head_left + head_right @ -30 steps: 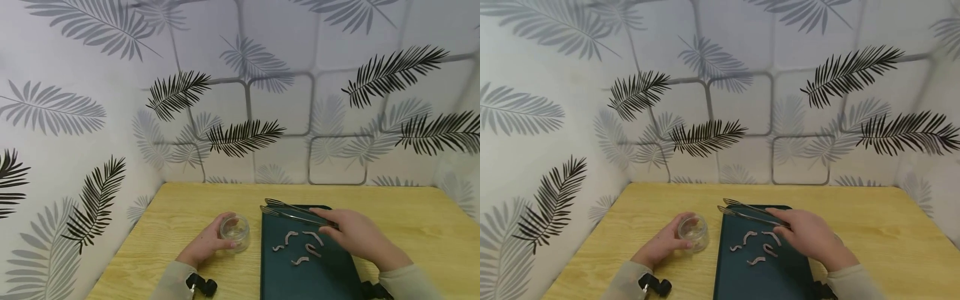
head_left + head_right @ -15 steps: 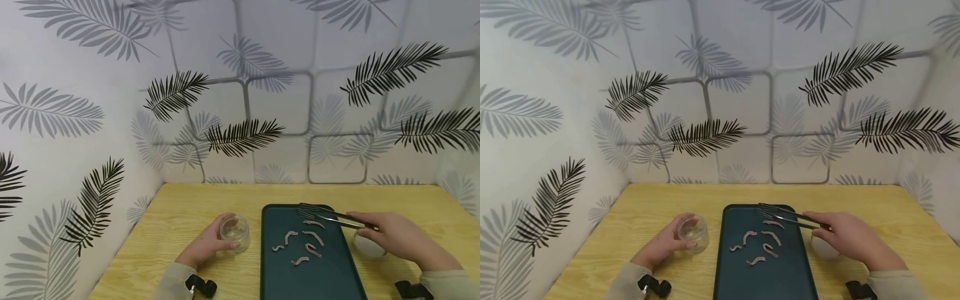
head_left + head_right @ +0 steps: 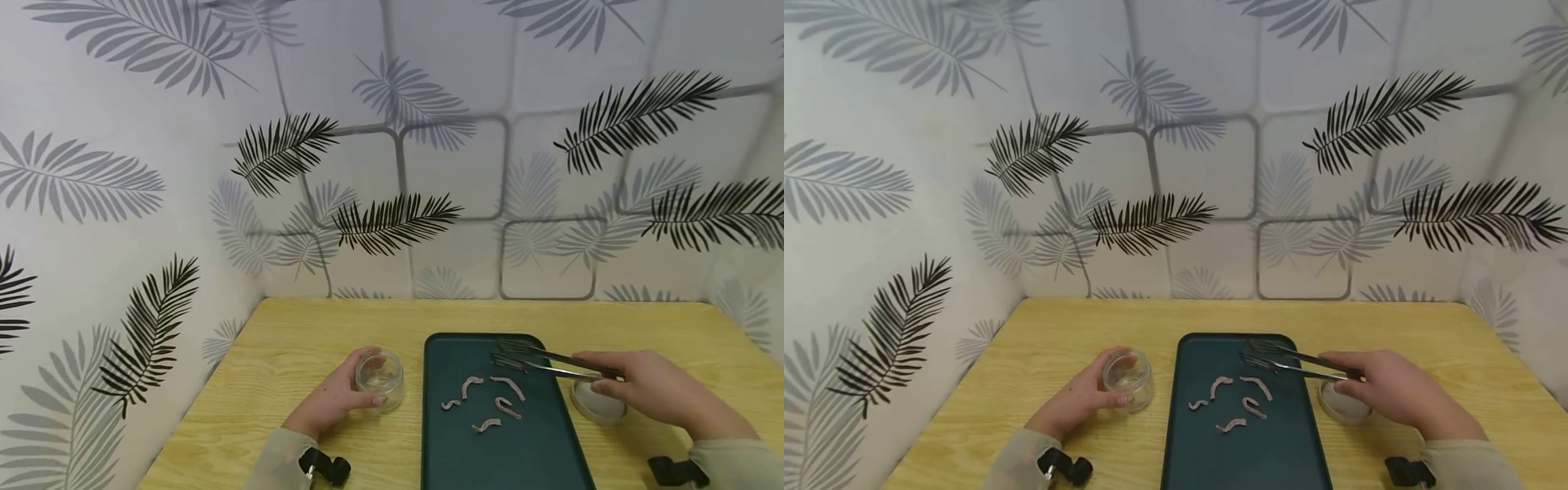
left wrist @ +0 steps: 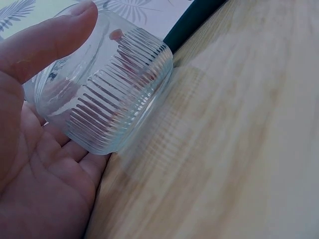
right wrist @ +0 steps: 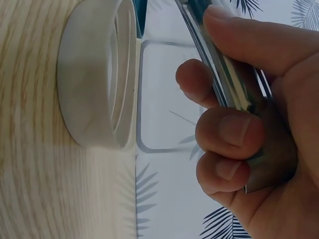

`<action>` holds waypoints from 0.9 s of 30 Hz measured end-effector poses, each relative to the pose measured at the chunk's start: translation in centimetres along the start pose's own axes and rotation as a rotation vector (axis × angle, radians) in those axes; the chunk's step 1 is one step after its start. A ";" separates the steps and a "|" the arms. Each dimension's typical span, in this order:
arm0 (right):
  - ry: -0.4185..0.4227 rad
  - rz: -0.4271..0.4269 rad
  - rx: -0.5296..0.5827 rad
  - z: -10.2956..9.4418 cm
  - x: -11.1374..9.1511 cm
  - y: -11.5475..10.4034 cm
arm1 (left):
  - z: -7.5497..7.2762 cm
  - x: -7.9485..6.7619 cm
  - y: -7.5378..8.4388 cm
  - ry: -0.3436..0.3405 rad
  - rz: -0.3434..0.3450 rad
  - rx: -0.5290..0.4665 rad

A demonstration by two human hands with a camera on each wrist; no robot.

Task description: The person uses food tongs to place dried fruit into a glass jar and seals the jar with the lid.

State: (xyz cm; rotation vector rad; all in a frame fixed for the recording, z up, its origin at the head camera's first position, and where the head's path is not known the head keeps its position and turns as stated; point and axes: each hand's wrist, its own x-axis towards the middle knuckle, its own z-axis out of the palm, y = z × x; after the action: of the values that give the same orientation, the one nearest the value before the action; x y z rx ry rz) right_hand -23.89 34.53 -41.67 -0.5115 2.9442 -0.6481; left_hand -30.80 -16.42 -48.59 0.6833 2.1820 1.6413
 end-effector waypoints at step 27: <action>-0.010 -0.008 -0.021 1.2 0.4 1.0 | 0.0 -0.1 0.0 -0.007 -0.007 -0.006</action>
State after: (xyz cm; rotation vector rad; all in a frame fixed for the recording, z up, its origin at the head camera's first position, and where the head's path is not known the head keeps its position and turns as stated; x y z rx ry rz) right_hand -24.35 34.82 -43.19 -0.5264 2.9439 -0.6149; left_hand -30.76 -16.46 -48.60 0.6786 2.1717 1.6388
